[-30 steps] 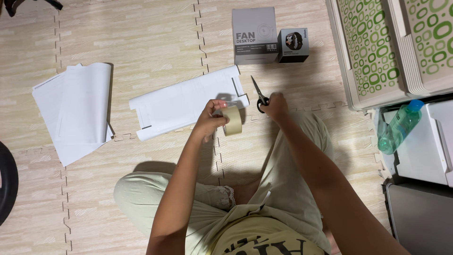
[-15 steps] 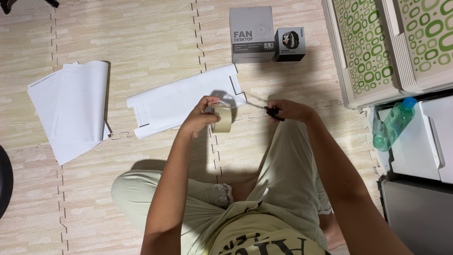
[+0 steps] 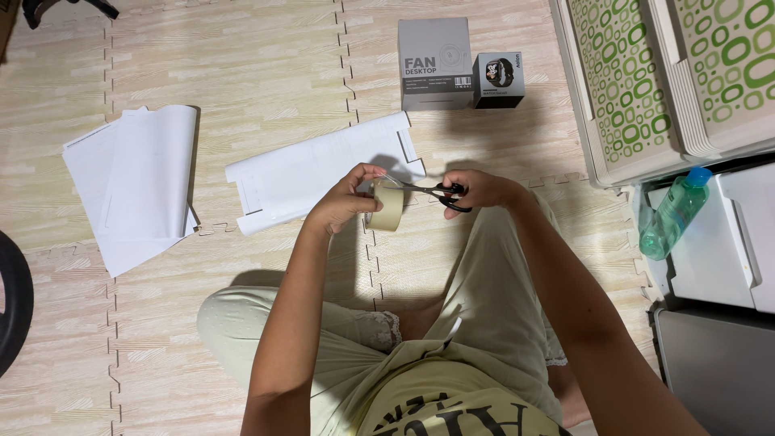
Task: The person assembles a white paper box by folding flaps, applying clear tape to secure edges, and trimming excess tape with scissors. The person repeatedly folds and tapes the box structure while seated on the floor.
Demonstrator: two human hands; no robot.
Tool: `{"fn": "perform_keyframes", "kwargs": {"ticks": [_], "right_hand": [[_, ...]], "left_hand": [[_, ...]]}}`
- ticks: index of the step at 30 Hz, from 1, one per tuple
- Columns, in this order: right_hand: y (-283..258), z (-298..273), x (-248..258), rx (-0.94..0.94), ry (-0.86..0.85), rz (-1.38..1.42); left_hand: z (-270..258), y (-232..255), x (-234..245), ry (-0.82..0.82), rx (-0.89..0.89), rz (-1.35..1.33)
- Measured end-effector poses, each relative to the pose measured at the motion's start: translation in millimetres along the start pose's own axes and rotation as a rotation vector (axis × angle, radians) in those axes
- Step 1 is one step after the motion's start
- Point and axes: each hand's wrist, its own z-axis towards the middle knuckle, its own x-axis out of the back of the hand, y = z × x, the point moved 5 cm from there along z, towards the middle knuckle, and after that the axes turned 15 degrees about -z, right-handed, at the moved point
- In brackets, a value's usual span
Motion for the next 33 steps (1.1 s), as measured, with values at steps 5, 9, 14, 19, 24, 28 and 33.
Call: {"fn": "perform_keyframes", "kwargs": {"ticks": [5,9,14,19,24,28,33], "right_hand": [[-1.4,5.4,-1.7,0.012,-0.032,0.054],[-2.0,9.0,-2.6,0.066,-0.061,0.117],[1.2,11.2,-2.4,0.096,-0.097,0.218],[10.4,10.1,-1.2,0.035,-0.076,0.195],[14.2,9.8,-0.5,0.003,-0.055,0.131],[11.9,8.6,0.2,-0.003,-0.047,0.176],[10.4,7.9,-1.0,-0.016,-0.033,0.119]], "left_hand": [[-1.7,-0.5,-0.3,0.005,0.028,0.011],[-1.9,-1.2,-0.4,0.024,0.038,0.042],[-1.9,0.3,-1.1,-0.007,0.022,0.035],[-1.8,-0.6,-1.5,0.017,0.056,0.046],[-1.3,0.6,-4.7,0.002,0.029,0.058],[-1.3,-1.3,-5.9,0.028,0.053,0.072],[-0.7,-2.8,-7.6,0.028,0.048,0.039]]}}
